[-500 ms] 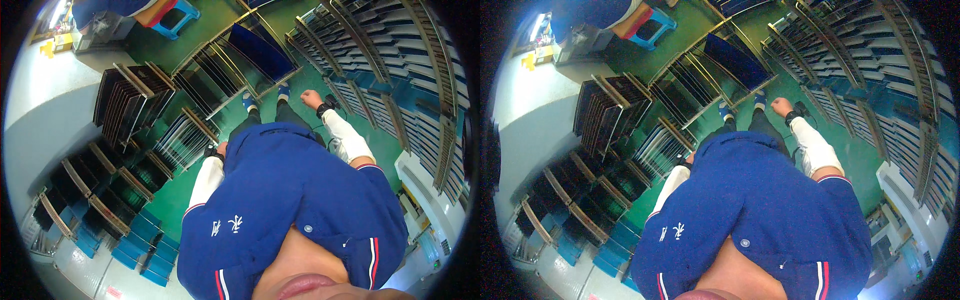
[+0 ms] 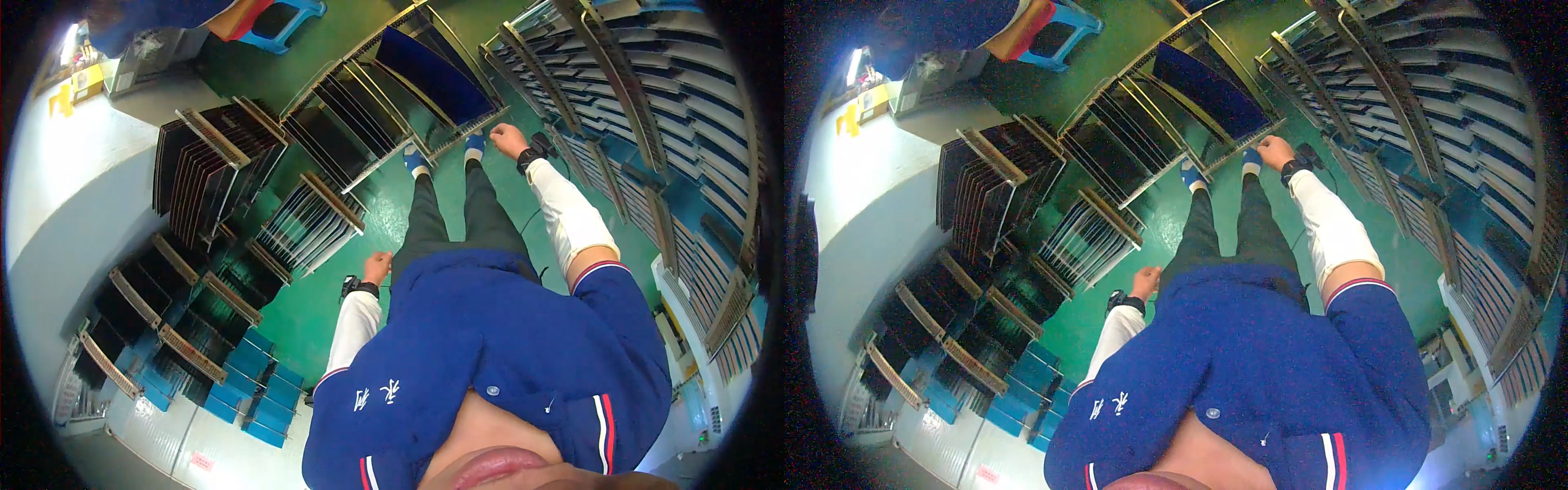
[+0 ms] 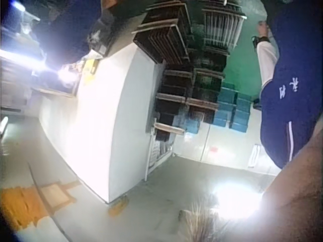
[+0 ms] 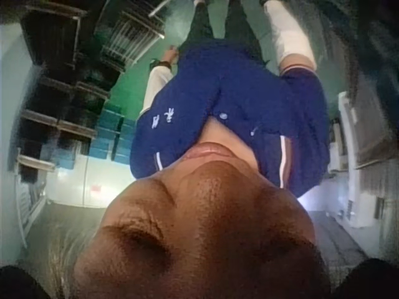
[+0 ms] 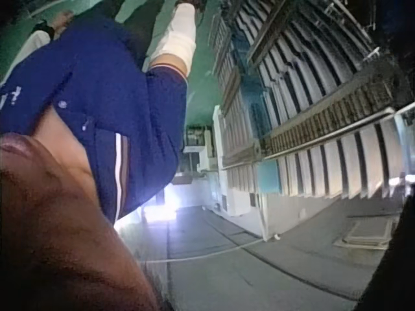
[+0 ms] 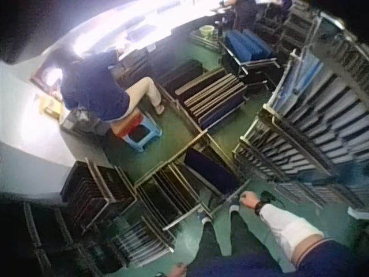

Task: Inspecting, handling, and loading blue panels into a processing machine within a factory setting.

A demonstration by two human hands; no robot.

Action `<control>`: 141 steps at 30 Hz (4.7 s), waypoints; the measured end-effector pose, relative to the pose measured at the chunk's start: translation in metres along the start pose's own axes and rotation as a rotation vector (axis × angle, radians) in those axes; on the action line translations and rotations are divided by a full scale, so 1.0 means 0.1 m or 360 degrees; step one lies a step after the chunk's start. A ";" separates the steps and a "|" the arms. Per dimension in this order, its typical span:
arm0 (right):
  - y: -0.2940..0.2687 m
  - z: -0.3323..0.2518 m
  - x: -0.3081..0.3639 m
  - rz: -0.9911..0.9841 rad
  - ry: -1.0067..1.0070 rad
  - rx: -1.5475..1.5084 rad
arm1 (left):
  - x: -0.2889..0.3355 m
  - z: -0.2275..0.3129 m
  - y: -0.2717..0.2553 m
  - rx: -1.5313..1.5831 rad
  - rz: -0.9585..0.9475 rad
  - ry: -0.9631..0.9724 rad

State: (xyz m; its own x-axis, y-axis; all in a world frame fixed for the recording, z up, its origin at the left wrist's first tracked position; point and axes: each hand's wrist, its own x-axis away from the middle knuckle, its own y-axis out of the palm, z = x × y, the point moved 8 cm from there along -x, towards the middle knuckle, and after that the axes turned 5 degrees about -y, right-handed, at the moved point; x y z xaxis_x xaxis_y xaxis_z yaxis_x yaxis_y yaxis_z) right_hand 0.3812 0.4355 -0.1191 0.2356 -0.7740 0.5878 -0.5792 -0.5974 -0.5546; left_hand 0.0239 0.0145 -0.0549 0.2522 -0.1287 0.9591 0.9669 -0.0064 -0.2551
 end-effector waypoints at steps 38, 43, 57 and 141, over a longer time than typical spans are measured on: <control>0.98 0.44 -2.63 0.0305 0.0219 0.0218 | -1.27 1.90 0.70 -0.0825 0.0747 0.0544; 1.05 0.39 -2.78 0.0349 0.0312 0.0382 | -1.30 2.02 0.67 -0.0793 0.0742 0.0521; 1.13 0.61 -2.89 0.0541 0.0352 0.0504 | -1.33 2.03 0.64 -0.0788 0.0837 0.0579; 1.16 -0.21 0.64 -0.0354 -0.0271 0.0771 | -0.86 1.30 0.53 -0.1072 0.0423 0.0520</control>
State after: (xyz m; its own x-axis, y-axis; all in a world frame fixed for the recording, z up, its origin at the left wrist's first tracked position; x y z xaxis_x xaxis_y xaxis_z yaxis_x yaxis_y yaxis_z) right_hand 0.3125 0.3215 -0.1334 0.4572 -0.6170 0.6405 -0.0856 -0.7474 -0.6588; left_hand 0.0586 0.1538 -0.1345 0.3461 -0.4940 0.7976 0.6182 -0.5195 -0.5899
